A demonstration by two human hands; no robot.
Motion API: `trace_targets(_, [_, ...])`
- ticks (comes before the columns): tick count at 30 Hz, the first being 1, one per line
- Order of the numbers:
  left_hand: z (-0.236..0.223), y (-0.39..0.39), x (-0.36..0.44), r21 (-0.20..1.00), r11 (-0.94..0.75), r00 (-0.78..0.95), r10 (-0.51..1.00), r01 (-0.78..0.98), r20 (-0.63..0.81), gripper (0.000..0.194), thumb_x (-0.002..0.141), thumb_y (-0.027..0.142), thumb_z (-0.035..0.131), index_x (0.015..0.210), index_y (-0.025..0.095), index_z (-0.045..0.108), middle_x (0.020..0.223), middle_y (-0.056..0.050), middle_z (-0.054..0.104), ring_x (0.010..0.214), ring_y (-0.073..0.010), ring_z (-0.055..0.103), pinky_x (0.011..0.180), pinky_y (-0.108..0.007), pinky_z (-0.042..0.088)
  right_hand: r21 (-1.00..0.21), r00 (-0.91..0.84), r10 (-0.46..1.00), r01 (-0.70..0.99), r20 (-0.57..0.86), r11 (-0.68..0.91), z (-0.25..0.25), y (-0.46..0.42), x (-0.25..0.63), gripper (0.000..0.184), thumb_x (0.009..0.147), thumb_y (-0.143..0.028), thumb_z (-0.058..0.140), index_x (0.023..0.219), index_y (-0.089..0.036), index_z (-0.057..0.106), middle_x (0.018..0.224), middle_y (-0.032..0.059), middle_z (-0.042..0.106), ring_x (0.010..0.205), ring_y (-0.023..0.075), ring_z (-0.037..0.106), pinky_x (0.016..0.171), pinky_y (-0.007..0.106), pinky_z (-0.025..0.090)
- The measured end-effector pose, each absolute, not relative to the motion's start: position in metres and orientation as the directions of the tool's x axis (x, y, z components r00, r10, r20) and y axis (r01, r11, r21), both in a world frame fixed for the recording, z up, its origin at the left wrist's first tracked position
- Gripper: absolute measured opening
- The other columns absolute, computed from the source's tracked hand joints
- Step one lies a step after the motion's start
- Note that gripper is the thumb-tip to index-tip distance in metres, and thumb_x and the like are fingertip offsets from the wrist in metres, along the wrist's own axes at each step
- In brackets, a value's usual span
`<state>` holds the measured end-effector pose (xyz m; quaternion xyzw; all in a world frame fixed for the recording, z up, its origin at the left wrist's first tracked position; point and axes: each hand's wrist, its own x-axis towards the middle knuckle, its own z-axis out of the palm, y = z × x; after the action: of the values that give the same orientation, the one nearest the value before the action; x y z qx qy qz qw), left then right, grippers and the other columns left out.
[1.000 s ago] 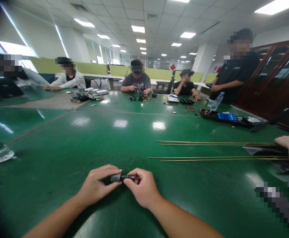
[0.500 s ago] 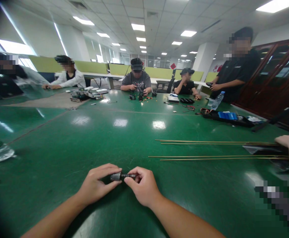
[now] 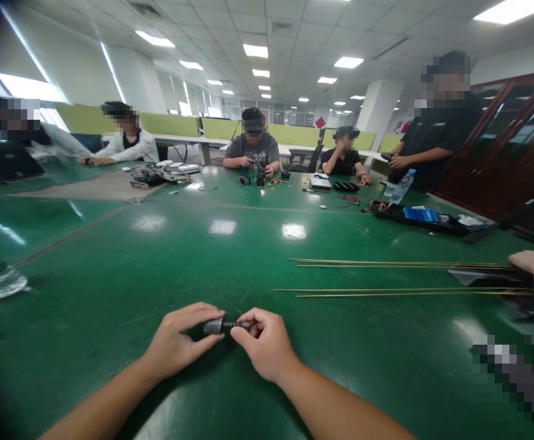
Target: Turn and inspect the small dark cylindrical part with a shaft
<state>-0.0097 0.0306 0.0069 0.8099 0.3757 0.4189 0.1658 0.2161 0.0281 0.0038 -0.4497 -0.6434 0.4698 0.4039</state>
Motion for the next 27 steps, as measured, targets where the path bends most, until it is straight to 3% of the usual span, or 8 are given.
trace_targets(27, [0.011, 0.0303, -0.0084, 0.602, -0.647, 0.34, 0.76, 0.467, 0.553, 0.033, 0.081, 0.019, 0.073, 0.113, 0.025, 0.07, 0.104, -0.006, 0.071, 0.094, -0.0194, 0.067, 0.085, -0.031, 0.055, -0.98, -0.256, 0.962, 0.142, 0.099, 0.138, -0.0003, 0.032, 0.2177, 0.014, 0.08, -0.026, 0.074, 0.088, -0.014, 0.072, 0.064, -0.0019, 0.057, 0.056, 0.011, 0.046, 0.052, 0.023, 0.034])
